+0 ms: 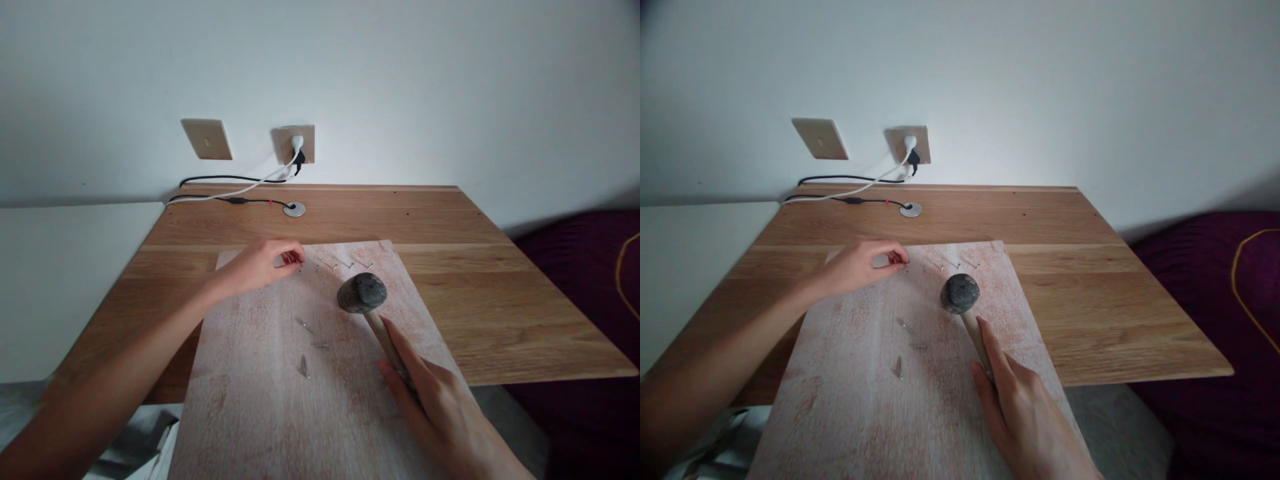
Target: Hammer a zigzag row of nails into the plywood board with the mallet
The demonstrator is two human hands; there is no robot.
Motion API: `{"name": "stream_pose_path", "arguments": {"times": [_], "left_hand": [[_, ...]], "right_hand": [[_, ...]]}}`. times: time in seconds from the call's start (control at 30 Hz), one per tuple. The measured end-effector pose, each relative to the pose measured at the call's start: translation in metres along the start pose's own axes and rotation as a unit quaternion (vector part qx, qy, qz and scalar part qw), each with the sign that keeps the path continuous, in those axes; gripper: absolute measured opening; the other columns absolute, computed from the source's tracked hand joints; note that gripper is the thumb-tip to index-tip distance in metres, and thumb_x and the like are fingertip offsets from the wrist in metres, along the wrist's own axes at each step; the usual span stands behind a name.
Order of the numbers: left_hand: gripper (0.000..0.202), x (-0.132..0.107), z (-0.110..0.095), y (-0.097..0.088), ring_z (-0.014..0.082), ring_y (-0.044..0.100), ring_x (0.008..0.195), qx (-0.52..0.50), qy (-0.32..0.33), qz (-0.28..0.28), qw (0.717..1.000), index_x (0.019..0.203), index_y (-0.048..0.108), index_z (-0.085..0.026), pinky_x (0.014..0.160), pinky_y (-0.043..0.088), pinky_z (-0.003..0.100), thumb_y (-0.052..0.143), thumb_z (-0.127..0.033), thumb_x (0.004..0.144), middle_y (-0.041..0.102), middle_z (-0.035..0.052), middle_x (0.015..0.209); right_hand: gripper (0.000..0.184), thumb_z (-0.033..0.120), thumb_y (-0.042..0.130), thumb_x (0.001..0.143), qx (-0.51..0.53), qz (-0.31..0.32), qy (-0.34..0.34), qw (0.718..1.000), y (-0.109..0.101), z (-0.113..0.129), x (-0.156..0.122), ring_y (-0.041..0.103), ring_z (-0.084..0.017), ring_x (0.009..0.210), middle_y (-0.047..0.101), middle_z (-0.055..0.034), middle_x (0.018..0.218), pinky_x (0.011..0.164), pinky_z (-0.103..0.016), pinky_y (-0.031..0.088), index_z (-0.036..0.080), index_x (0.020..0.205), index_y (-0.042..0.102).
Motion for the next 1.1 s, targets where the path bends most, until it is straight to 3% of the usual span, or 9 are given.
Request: {"name": "stream_pose_path", "arguments": {"times": [0.27,0.5,0.7,0.97,1.1], "left_hand": [[0.006,-0.008,0.015,0.011,0.0154,0.073,0.086,-0.073,-0.050,-0.039,0.995,0.090,0.073,-0.020,0.088,0.059,0.030,0.068,-0.021,0.093,0.079,0.0007,0.092],[0.007,-0.011,0.018,0.019,0.0146,0.073,0.083,-0.082,-0.031,-0.045,0.995,0.091,0.073,-0.019,0.084,0.058,0.029,0.067,-0.017,0.093,0.079,0.0006,0.091],[0.008,-0.012,0.018,0.018,0.0144,0.071,0.080,-0.063,-0.011,-0.048,0.997,0.091,0.073,-0.019,0.079,0.055,0.027,0.068,-0.014,0.092,0.078,0.0000,0.088],[0.010,-0.012,0.014,0.020,0.0131,0.065,0.076,-0.040,0.020,-0.050,0.998,0.088,0.069,-0.019,0.075,0.050,0.026,0.069,-0.009,0.090,0.072,-0.0018,0.084],[0.011,-0.011,0.015,0.020,0.0137,0.066,0.078,-0.023,0.032,-0.064,0.997,0.086,0.069,-0.019,0.076,0.048,0.027,0.070,-0.007,0.089,0.071,-0.0009,0.086]], "right_hand": [[0.063,0.045,0.035,0.118,0.003,0.018,0.016,1.000,0.001,0.000,0.001,0.086,-0.031,0.084,0.086,-0.0189,0.101,0.075,-0.044,0.072,0.007,0.166,0.049],[0.060,0.042,0.035,0.118,-0.012,0.029,0.011,0.999,0.000,0.000,0.001,0.085,-0.027,0.076,0.085,-0.0159,0.092,0.072,-0.040,0.071,0.006,0.164,0.049],[0.060,0.045,0.036,0.118,-0.013,-0.011,0.000,1.000,0.001,-0.001,0.000,0.084,-0.027,0.069,0.085,-0.0142,0.086,0.065,-0.036,0.070,0.008,0.161,0.056],[0.063,0.049,0.037,0.117,0.006,0.006,0.045,0.999,0.001,-0.001,-0.002,0.087,-0.033,0.092,0.087,-0.0220,0.114,0.081,-0.045,0.071,0.010,0.164,0.053],[0.062,0.050,0.039,0.117,0.023,0.004,0.048,0.999,0.001,-0.001,-0.002,0.085,-0.034,0.108,0.084,-0.0218,0.127,0.089,-0.044,0.070,0.012,0.165,0.052]]}}
Point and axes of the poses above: each hand's wrist, its own x-axis towards the middle knuckle, its own y-axis out of the palm, z = x × y, the point moved 5 cm from there along x, towards the middle knuckle
